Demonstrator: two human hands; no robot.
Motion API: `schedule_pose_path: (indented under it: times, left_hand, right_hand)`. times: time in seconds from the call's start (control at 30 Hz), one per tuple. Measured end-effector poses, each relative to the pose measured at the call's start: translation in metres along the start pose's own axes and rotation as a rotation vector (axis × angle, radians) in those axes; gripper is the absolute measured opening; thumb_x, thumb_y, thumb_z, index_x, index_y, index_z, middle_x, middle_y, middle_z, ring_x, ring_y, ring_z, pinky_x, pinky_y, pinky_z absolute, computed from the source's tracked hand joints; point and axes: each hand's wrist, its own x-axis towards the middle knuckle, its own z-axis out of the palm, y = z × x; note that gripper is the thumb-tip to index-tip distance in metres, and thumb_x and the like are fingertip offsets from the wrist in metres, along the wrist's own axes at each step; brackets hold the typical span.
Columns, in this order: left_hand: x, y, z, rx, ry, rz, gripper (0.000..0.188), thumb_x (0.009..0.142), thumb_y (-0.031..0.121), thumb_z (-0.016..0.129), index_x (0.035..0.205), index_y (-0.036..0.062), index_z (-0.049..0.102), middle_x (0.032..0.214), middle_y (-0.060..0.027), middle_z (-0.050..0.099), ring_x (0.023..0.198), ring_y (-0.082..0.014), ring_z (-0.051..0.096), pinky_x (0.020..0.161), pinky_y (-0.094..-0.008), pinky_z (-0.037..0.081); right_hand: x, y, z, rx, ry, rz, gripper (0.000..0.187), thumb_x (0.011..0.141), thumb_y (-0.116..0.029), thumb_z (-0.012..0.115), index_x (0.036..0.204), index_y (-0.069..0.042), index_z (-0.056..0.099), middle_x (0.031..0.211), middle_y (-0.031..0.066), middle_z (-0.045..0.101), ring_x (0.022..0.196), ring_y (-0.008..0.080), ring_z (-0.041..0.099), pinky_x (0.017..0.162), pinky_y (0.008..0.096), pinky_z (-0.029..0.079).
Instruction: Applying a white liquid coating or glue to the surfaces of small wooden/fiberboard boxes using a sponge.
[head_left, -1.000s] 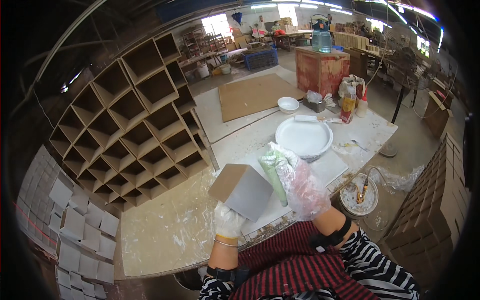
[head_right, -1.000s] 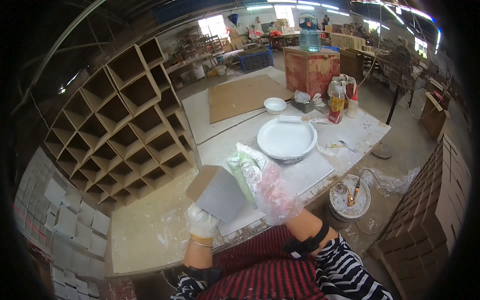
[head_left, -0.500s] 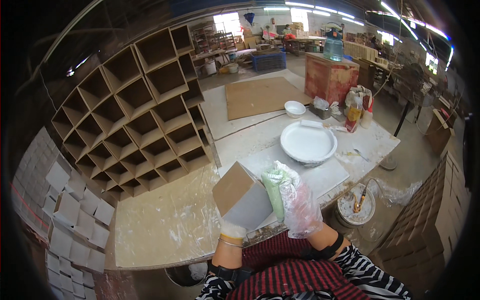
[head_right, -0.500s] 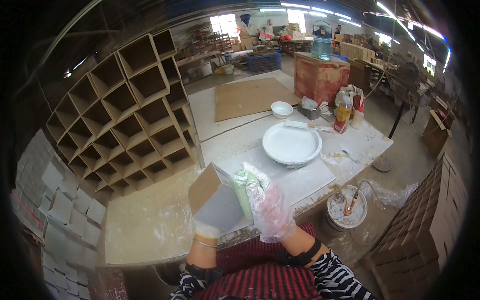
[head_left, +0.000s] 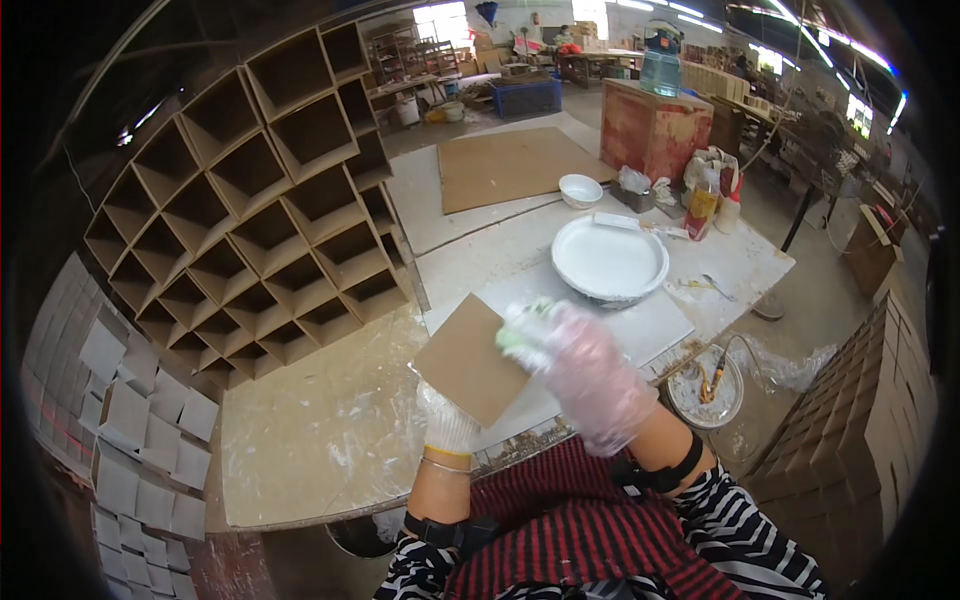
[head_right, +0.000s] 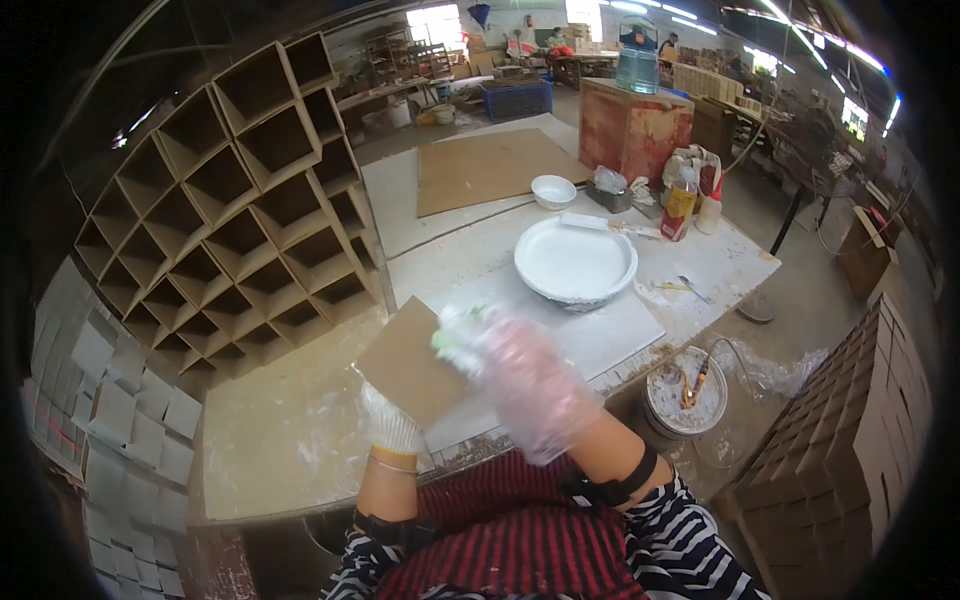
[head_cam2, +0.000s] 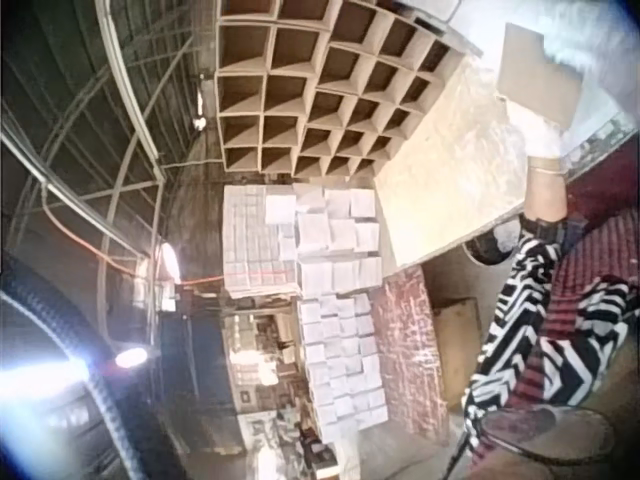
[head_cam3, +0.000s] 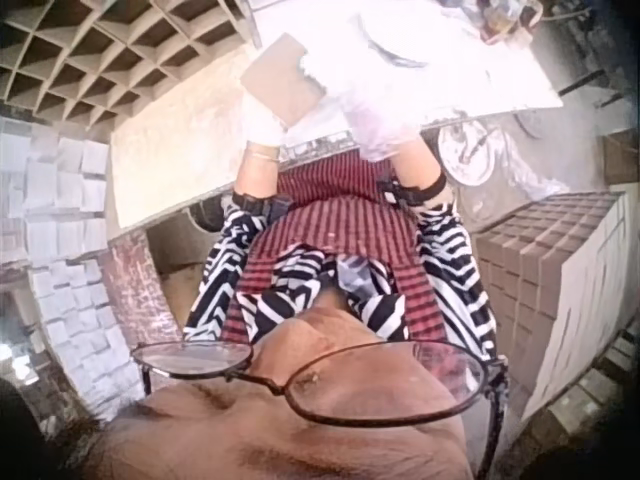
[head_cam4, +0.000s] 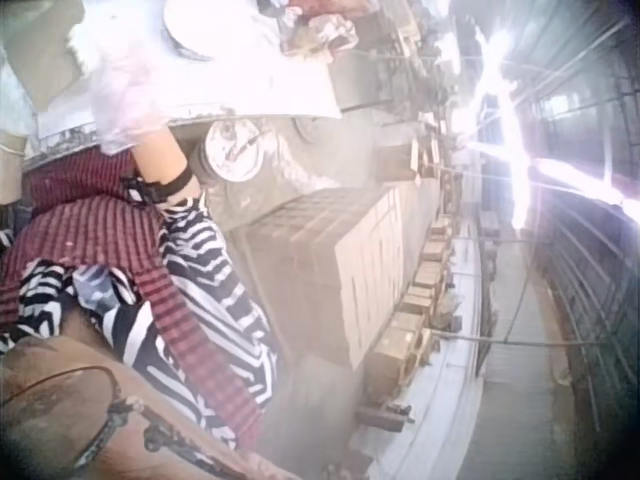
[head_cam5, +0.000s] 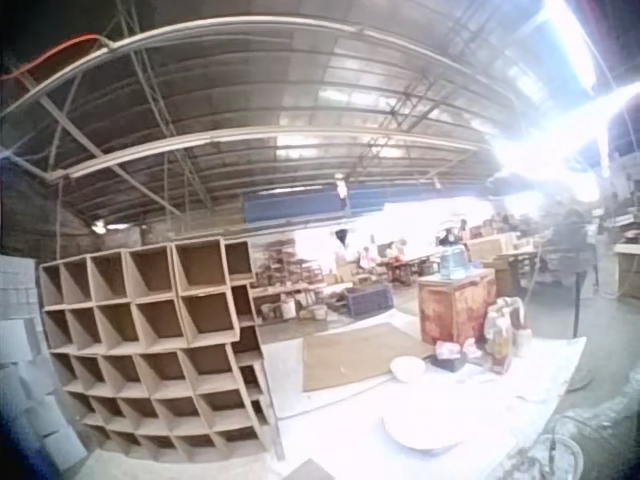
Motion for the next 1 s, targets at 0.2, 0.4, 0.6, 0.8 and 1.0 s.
schedule_pose_path:
  times: [0.2,0.4,0.6,0.8,1.0]
  left_hand:
    - [-0.007,-0.014,0.003,-1.398,0.040,-0.196,0.047,0.098,0.041,0.037,0.126,0.0063,0.053,0.122,-0.0125,0.058,0.111,-0.0276,0.055,0.095,-0.0409,0.045]
    - [0.005,0.014,0.006,-0.662,-0.047,-0.053,0.049,0.099,0.039,0.035,0.129,0.0032,0.049,0.130,-0.0163,0.052,0.116,-0.0305,0.052,0.101,-0.0403,0.042]
    - [0.007,0.006,0.001,-0.227,-0.001,-0.046,0.045,0.101,0.031,0.031,0.132,0.0018,0.046,0.131,-0.0130,0.052,0.121,-0.0271,0.050,0.104,-0.0408,0.040]
    - [0.016,0.027,0.005,-0.617,-0.229,0.011,0.047,0.100,0.032,0.036,0.137,0.0046,0.042,0.139,-0.0130,0.047,0.127,-0.0254,0.045,0.108,-0.0385,0.036]
    - [0.007,0.002,-0.004,-0.241,-0.133,-0.034,0.049,0.099,0.036,0.035,0.137,0.0056,0.042,0.140,-0.0134,0.045,0.128,-0.0283,0.044,0.109,-0.0424,0.035]
  right_hand:
    - [-0.005,-0.039,0.008,0.012,-0.353,-0.152,0.033,0.080,-0.004,0.057,0.111,-0.010,0.066,0.121,0.0136,0.060,0.106,0.0319,0.060,0.091,0.0375,0.052]
    - [-0.007,0.000,0.011,-0.314,-0.029,-0.178,0.032,0.079,-0.005,0.058,0.110,-0.010,0.065,0.118,0.0116,0.061,0.110,0.0308,0.058,0.093,0.0372,0.051]
    - [-0.014,-0.017,0.017,-0.122,-0.192,-0.324,0.038,0.076,-0.004,0.057,0.113,-0.008,0.065,0.120,0.0138,0.060,0.112,0.0318,0.057,0.095,0.0392,0.049]
    - [-0.011,0.012,0.008,-0.212,-0.023,-0.217,0.039,0.075,-0.006,0.059,0.113,-0.007,0.065,0.121,0.0154,0.060,0.109,0.0346,0.058,0.093,0.0427,0.048]
    - [-0.018,0.013,0.010,0.083,-0.094,-0.106,0.041,0.074,-0.005,0.060,0.115,-0.007,0.063,0.119,0.0154,0.061,0.108,0.0342,0.058,0.092,0.0431,0.048]
